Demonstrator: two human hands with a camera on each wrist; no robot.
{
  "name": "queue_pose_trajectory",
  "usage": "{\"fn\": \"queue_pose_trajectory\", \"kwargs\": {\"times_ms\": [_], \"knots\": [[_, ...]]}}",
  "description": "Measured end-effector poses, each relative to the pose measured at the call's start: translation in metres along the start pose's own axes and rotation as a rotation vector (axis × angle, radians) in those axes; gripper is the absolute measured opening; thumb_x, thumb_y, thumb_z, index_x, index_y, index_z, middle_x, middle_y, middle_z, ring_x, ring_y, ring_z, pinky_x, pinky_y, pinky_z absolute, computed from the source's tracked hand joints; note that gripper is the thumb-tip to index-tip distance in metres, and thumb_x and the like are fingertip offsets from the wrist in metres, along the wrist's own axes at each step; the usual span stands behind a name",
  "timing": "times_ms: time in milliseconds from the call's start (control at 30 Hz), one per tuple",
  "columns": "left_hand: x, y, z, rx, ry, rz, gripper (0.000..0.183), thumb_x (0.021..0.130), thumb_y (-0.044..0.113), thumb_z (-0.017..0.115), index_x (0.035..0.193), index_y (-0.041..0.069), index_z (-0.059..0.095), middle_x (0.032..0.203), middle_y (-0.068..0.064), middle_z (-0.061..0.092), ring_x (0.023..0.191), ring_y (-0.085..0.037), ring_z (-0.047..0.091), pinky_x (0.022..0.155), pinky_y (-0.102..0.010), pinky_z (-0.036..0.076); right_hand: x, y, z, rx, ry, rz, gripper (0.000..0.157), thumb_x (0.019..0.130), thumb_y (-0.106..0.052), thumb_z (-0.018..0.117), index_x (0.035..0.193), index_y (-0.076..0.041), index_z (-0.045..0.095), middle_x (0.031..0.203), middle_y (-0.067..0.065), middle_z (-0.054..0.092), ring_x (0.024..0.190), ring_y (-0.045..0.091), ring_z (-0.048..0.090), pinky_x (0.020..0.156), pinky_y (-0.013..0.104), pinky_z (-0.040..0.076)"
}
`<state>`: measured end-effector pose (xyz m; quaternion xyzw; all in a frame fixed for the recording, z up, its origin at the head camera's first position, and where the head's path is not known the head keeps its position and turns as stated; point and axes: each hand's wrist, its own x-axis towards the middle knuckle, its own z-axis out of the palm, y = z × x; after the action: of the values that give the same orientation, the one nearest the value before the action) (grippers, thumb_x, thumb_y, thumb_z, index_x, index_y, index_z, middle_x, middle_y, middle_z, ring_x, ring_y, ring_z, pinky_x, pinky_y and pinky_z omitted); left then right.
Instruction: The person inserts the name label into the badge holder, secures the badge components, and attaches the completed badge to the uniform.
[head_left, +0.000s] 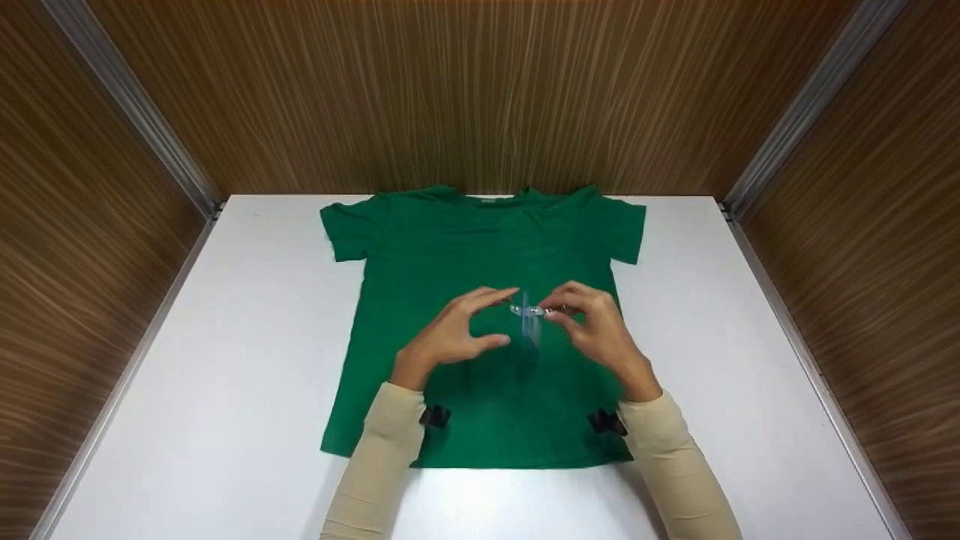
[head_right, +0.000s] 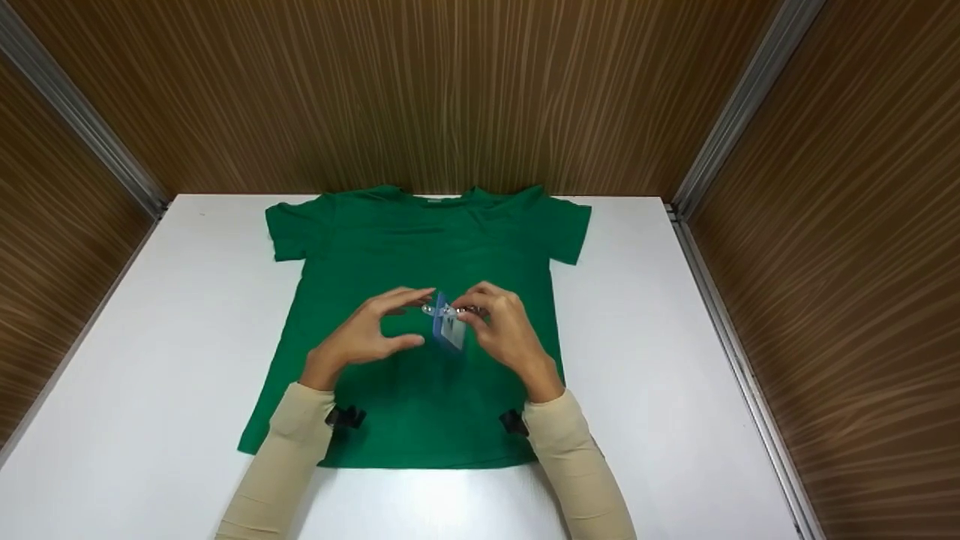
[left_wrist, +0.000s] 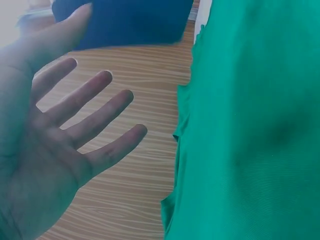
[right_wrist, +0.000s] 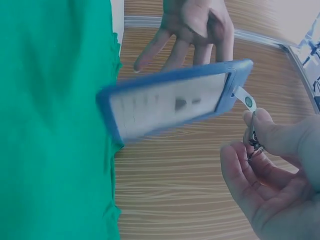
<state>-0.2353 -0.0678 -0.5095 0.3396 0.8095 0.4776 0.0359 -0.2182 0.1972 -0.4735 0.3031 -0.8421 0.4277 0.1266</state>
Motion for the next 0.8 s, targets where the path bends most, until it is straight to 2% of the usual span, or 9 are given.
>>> {"fn": "queue_pose_trajectory", "kwargs": {"times_ms": [200, 333, 533, 800], "knots": [[0.0033, 0.0029, -0.0006, 0.025, 0.078, 0.073, 0.048, 0.102, 0.019, 0.066, 0.149, 0.020, 0.057, 0.142, -0.008, 0.060, 0.132, -0.027, 0.058, 0.113, -0.049, 0.048, -0.0002, 0.0007, -0.0009, -0.013, -0.018, -0.017, 0.011, 0.093, -0.001, 0.072, 0.100, -0.003, 0.080, 0.099, 0.011, 0.073, 0.091, 0.022, 0.072, 0.081, 0.037, 0.063], [0.0048, 0.0074, -0.0009, 0.044, 0.096, 0.111, 0.041, 0.104, 0.021, 0.062, 0.145, 0.018, 0.062, 0.141, -0.009, 0.060, 0.133, -0.023, 0.058, 0.114, -0.043, 0.047, -0.0002, -0.0009, 0.0015, -0.004, -0.029, -0.025, 0.011, 0.094, 0.000, 0.071, 0.100, -0.003, 0.080, 0.099, 0.012, 0.072, 0.091, 0.022, 0.072, 0.081, 0.039, 0.063], [0.0064, 0.0093, 0.0015, 0.070, 0.090, 0.137, 0.039, 0.105, 0.026, 0.057, 0.143, 0.016, 0.063, 0.140, -0.011, 0.059, 0.132, -0.025, 0.058, 0.113, -0.042, 0.048, -0.0003, -0.0032, 0.0041, -0.001, -0.038, -0.032, 0.011, 0.093, 0.000, 0.071, 0.100, -0.002, 0.080, 0.098, 0.012, 0.072, 0.091, 0.022, 0.072, 0.082, 0.040, 0.063], [0.0065, 0.0099, 0.0022, 0.067, 0.090, 0.135, 0.042, 0.105, 0.024, 0.058, 0.146, 0.015, 0.060, 0.141, -0.012, 0.059, 0.133, -0.025, 0.058, 0.114, -0.044, 0.047, -0.0011, -0.0056, 0.0066, -0.008, -0.057, -0.039, 0.011, 0.092, 0.002, 0.072, 0.099, -0.002, 0.080, 0.098, 0.013, 0.071, 0.091, 0.023, 0.073, 0.082, 0.040, 0.063]]}}
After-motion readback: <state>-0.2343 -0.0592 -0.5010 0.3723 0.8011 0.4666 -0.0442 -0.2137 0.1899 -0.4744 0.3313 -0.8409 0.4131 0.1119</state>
